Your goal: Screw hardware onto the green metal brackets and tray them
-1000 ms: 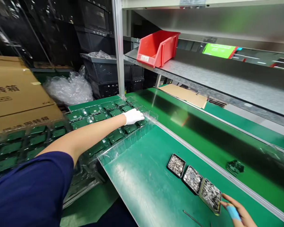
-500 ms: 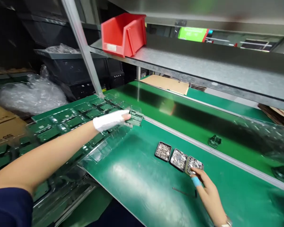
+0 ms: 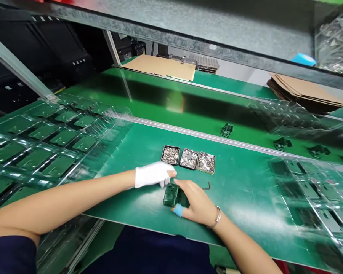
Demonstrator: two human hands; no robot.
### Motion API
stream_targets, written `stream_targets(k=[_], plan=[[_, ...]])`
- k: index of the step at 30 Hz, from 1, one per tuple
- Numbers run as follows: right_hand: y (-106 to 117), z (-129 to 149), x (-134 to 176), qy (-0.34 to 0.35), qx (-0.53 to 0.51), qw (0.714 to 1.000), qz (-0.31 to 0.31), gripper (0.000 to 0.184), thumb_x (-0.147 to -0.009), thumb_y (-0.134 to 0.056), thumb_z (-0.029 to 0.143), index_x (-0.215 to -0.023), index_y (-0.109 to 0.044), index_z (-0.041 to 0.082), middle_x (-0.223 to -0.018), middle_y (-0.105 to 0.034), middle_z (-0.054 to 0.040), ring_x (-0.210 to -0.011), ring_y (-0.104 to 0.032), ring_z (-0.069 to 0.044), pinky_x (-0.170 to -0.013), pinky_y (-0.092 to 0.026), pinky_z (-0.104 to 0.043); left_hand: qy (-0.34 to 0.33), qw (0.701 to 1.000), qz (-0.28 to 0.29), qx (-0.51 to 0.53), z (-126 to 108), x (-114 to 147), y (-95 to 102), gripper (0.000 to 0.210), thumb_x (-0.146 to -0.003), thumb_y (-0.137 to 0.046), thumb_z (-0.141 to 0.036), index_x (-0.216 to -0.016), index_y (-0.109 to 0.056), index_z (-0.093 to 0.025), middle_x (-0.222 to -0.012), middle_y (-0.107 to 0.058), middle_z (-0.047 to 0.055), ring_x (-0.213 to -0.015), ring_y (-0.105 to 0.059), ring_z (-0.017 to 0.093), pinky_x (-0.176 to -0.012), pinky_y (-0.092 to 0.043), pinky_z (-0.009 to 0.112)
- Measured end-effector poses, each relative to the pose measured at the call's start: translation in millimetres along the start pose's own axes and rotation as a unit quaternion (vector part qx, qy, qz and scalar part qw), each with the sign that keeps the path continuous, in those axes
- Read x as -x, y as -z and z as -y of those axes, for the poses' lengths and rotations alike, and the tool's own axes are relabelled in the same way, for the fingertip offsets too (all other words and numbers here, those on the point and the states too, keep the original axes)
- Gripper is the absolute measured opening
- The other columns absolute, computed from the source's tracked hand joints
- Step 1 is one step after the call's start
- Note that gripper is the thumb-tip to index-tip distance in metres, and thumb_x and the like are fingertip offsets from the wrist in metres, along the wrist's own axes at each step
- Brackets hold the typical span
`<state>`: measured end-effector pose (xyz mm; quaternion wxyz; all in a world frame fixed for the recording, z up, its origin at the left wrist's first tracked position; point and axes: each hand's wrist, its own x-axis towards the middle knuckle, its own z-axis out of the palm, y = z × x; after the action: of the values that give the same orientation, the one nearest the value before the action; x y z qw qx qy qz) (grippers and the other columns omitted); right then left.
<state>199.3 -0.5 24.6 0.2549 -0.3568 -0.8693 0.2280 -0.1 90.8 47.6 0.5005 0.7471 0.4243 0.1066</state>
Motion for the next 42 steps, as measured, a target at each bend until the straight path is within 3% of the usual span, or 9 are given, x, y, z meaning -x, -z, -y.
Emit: stream_targets(k=[2, 4, 10, 16, 26, 30, 33, 38, 42], plan=[[-4.6, -1.8, -2.5, -0.051, 0.026, 0.997, 0.049, 0.066, -0.08, -0.061, 0.037, -0.136, -0.035, 0.015, -0.115, -0.059, -0.0151, -0.102, -0.057, -0.029, -0.088, -0.048, -0.046, -0.016, 0.976, -0.063, -0.207, -1.0, -13.4, 17.9, 0.028, -0.087, -0.044, -0.034, -0.076, -0.063, -0.017, -0.07, -0.063, 0.003, -0.066, -0.058, 0.017, -0.062, -0.044, 0.027], [-9.0, -1.8, -4.9, -0.077, 0.036, 0.994, 0.07, 0.067, -0.08, -0.061, 0.037, -0.137, -0.036, 0.014, -0.118, -0.058, -0.0156, -0.106, -0.056, -0.03, -0.093, -0.045, -0.049, -0.018, 0.942, -0.088, -0.322, 0.9, -26.7, 30.2, 0.025, -0.086, -0.043, -0.027, -0.078, -0.064, -0.017, -0.079, -0.064, 0.006, -0.076, -0.06, 0.02, -0.068, -0.044, 0.03], [-6.3, 0.0, -3.1, -0.087, 0.0, 0.995, 0.054, 0.073, -0.083, -0.058, 0.051, -0.142, -0.029, 0.017, -0.139, -0.044, -0.0174, -0.126, -0.043, -0.032, -0.107, -0.029, -0.059, -0.014, 0.902, -0.063, -0.426, 17.2, -51.5, 29.7, 0.017, -0.079, -0.05, -0.019, -0.075, -0.066, -0.017, -0.08, -0.066, 0.009, -0.078, -0.062, 0.023, -0.07, -0.044, 0.032], [2.4, -6.0, 1.6, -0.091, -0.004, 0.996, 0.017, 0.058, -0.088, -0.051, 0.034, -0.141, -0.031, 0.02, -0.139, -0.044, -0.0151, -0.128, -0.042, -0.029, -0.108, -0.029, -0.057, -0.009, 0.896, -0.085, -0.435, 23.2, -53.9, 25.5, 0.022, -0.082, -0.044, -0.02, -0.075, -0.064, -0.014, -0.077, -0.064, 0.012, -0.076, -0.062, 0.025, -0.07, -0.044, 0.035], [7.6, -15.1, -1.1, -0.088, -0.004, 0.995, -0.042, 0.049, -0.091, -0.047, 0.029, -0.138, -0.037, 0.021, -0.133, -0.05, -0.0144, -0.124, -0.046, -0.027, -0.103, -0.038, -0.052, -0.02, 0.954, -0.182, -0.237, 14.7, -34.2, 43.1, 0.021, -0.087, -0.034, -0.024, -0.078, -0.051, -0.017, -0.076, -0.059, 0.004, -0.074, -0.059, 0.017, -0.066, -0.046, 0.029], [15.5, -9.9, -6.6, -0.095, -0.078, 0.987, -0.103, 0.037, -0.091, -0.048, 0.025, -0.128, -0.047, 0.023, -0.118, -0.058, -0.0108, -0.107, -0.057, -0.022, -0.094, -0.047, -0.043, -0.063, 0.981, -0.182, -0.008, -5.0, -6.2, 12.4, 0.019, -0.089, -0.032, -0.03, -0.08, -0.043, -0.018, -0.079, -0.057, 0.004, -0.067, -0.057, 0.013, -0.056, -0.044, 0.024], [18.4, -1.5, -16.1, -0.117, -0.17, 0.97, -0.127, 0.024, -0.091, -0.049, 0.024, -0.114, -0.056, 0.024, -0.103, -0.063, -0.0058, -0.093, -0.062, -0.017, -0.086, -0.05, -0.036, -0.081, 0.966, -0.173, 0.177, -16.7, 14.8, -17.5, 0.019, -0.085, -0.045, -0.035, -0.076, -0.044, -0.019, -0.072, -0.051, 0.0, -0.062, -0.048, 0.011, -0.055, -0.04, 0.023], [7.0, 5.1, -30.9, -0.15, -0.297, 0.93, -0.159, 0.016, -0.085, -0.058, 0.034, -0.093, -0.06, 0.021, -0.086, -0.063, -0.0027, -0.079, -0.061, -0.016, -0.074, -0.051, -0.03, -0.081, 0.944, -0.175, 0.268, -22.4, 32.1, -46.9, 0.023, -0.082, -0.049, -0.041, -0.075, -0.044, -0.02, -0.066, -0.042, -0.003, -0.058, -0.039, 0.011, -0.056, -0.036, 0.025], [-0.6, 5.9, -31.5, -0.12, -0.267, 0.936, -0.194, 0.014, -0.084, -0.06, 0.035, -0.085, -0.06, 0.021, -0.082, -0.061, -0.0023, -0.075, -0.058, -0.015, -0.071, -0.049, -0.03, -0.074, 0.932, -0.178, 0.306, -20.5, 33.9, -54.2, 0.024, -0.081, -0.049, -0.043, -0.077, -0.045, -0.02, -0.068, -0.042, -0.003, -0.056, -0.039, 0.01, -0.055, -0.036, 0.024]])
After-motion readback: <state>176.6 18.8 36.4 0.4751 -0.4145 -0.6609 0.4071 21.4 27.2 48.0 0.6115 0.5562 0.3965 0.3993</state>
